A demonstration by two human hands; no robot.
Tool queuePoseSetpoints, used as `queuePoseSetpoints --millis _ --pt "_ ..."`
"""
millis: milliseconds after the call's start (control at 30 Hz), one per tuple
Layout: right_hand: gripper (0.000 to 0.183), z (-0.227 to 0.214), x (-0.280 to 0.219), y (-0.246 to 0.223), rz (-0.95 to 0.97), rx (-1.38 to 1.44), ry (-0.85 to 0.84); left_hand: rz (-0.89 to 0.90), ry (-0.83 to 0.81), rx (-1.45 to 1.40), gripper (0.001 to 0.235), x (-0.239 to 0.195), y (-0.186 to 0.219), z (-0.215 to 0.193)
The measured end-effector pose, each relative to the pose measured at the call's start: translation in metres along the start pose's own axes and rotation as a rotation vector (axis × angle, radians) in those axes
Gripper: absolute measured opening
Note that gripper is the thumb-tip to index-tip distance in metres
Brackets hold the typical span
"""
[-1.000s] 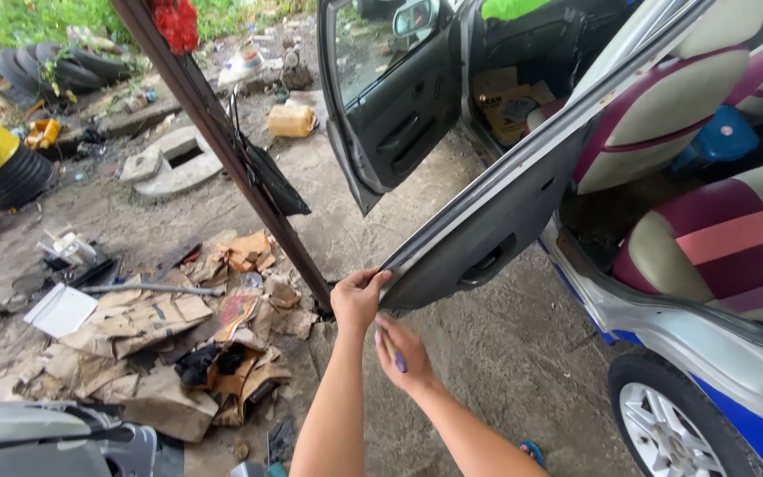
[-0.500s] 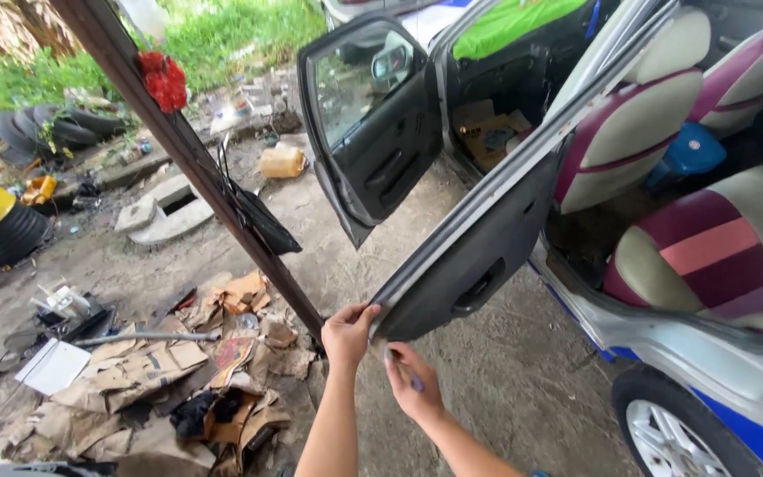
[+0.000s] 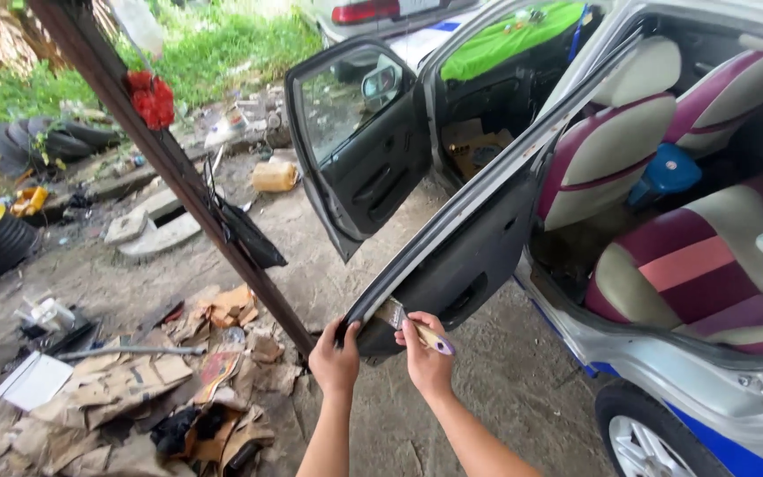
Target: Applying sealant with a brush and using a small tool to reinstall the rubber weatherstripping on a car door frame.
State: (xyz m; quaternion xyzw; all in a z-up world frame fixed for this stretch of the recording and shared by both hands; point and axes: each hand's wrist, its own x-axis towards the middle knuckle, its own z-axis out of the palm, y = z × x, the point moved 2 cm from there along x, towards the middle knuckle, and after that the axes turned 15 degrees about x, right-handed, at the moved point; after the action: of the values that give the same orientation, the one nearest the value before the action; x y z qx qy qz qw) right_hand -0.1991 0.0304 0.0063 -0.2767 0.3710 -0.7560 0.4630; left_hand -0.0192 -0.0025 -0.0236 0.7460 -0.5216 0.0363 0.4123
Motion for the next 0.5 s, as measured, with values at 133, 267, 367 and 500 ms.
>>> queuePoseSetpoints --millis 133,267,367,500 --pt "0.023 -0.008 0.019 -0.060 -0.088 0.058 -0.077 -0.005 0.057 0.022 0.039 -0.018 0.014 0.004" --pt "0.020 -0.025 0.047 -0.096 -0.063 0.038 -0.240 0.043 0.189 0.007 0.045 -0.026 0.055 -0.008" --pt "0.014 -0.032 0.084 -0.120 -0.069 -0.013 -0.353 0.214 0.379 -0.035 0.043 -0.013 0.128 -0.021" --pt "0.016 -0.057 0.135 -0.169 -0.076 0.024 -0.413 0.431 0.471 0.012 0.030 0.000 0.262 -0.030"
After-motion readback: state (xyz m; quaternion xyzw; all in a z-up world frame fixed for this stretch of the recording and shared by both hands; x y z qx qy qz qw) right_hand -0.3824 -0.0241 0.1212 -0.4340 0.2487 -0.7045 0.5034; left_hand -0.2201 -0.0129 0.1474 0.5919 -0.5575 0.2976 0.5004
